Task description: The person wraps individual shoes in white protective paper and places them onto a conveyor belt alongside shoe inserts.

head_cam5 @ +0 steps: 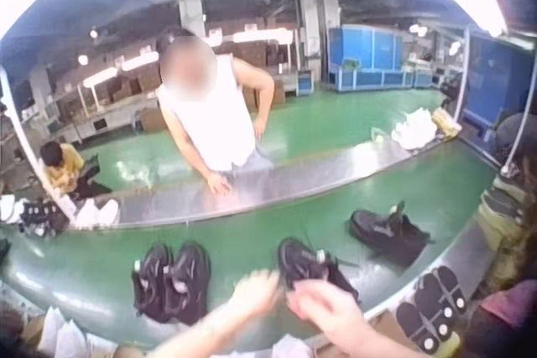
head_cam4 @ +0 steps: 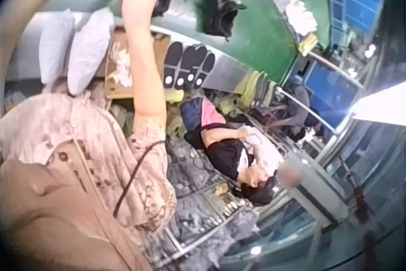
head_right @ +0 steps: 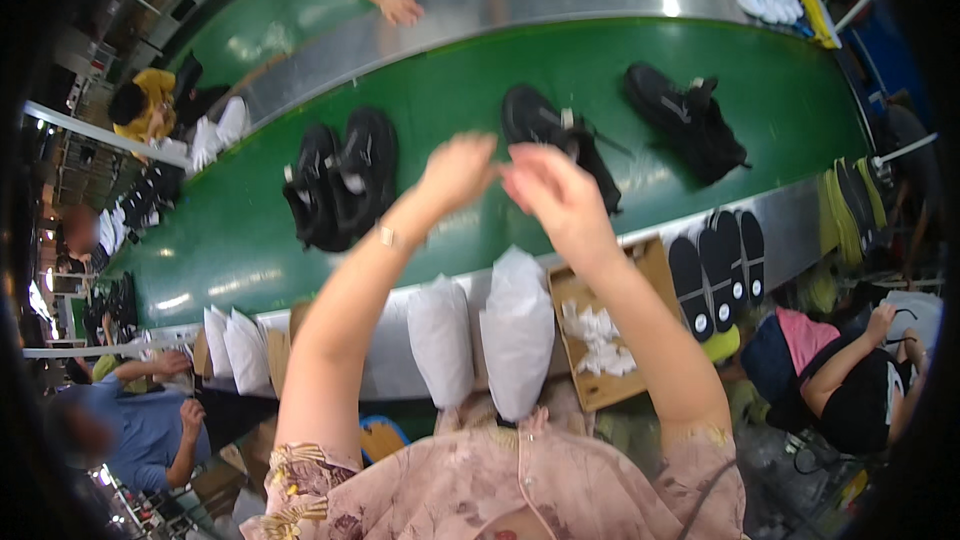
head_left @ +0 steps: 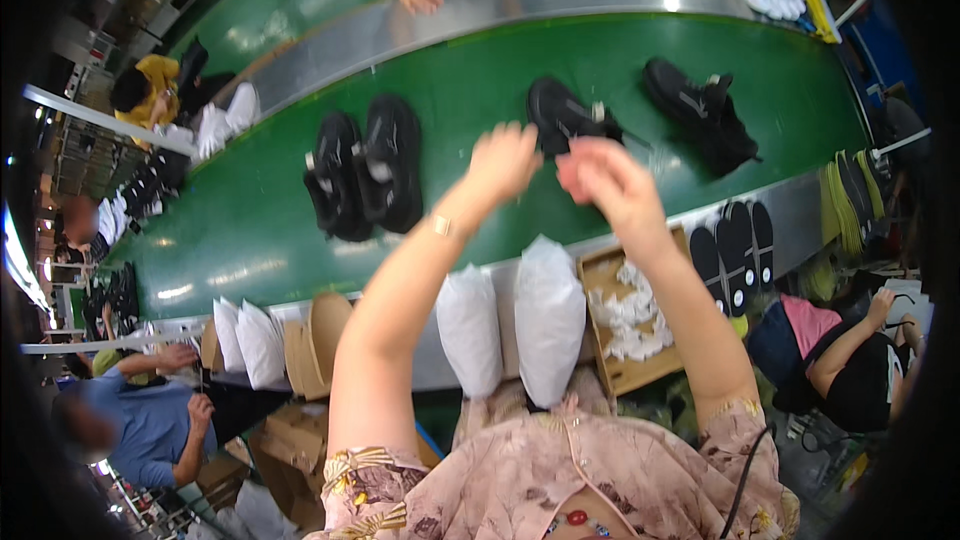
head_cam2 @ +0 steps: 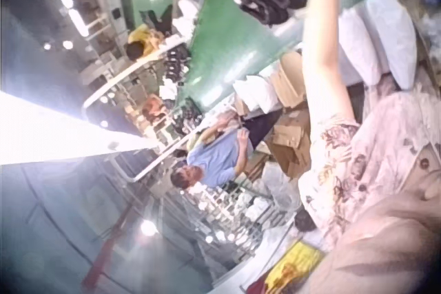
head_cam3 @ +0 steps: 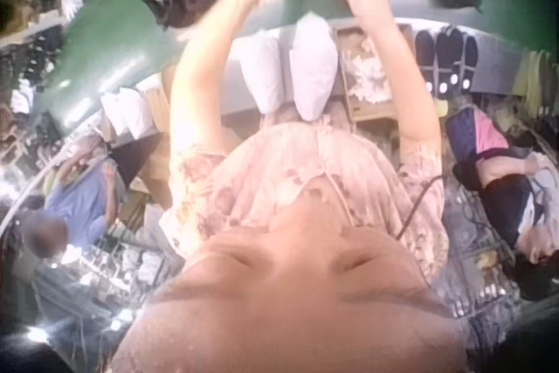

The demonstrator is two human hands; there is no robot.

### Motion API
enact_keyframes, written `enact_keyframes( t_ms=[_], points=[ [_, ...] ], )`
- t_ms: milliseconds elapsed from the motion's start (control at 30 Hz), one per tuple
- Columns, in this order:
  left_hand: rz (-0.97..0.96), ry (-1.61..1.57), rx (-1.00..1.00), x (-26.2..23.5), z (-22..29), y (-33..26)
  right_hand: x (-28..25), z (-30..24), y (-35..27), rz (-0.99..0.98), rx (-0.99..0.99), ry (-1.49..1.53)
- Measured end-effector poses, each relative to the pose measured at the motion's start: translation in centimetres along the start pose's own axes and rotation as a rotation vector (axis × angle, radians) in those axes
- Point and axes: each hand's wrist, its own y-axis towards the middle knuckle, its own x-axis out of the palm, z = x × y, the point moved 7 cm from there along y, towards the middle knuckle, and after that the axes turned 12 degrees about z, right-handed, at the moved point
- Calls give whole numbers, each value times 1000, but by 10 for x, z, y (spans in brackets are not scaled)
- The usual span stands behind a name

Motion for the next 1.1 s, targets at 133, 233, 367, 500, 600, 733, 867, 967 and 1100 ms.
enact_keyframes(
  t_ms=[133,233,367,500,600,733,867,967,1100],
  points=[
    [24,-429,-184,6,10,-104,-52,96,-60,-15,0,-442],
    [-48,-583,-593,13,21,-190,-47,124,-142,-124,179,-643],
    [-52,-604,-718,50,58,-263,-52,166,-198,-54,278,-669],
    [-94,-855,-841,65,78,-272,-33,187,-204,0,318,-652],
    [-122,-883,-904,77,70,-275,-34,197,-201,48,299,-728],
    [-140,-888,-790,94,66,-280,-37,197,-203,82,307,-812],
    [-196,-678,-920,85,62,-287,-32,163,-201,145,412,-819],
    [-134,-650,-877,75,59,-280,-35,178,-196,136,367,-737],
    [-158,-906,-857,26,76,-251,-26,169,-197,60,354,-573]
  ],
)
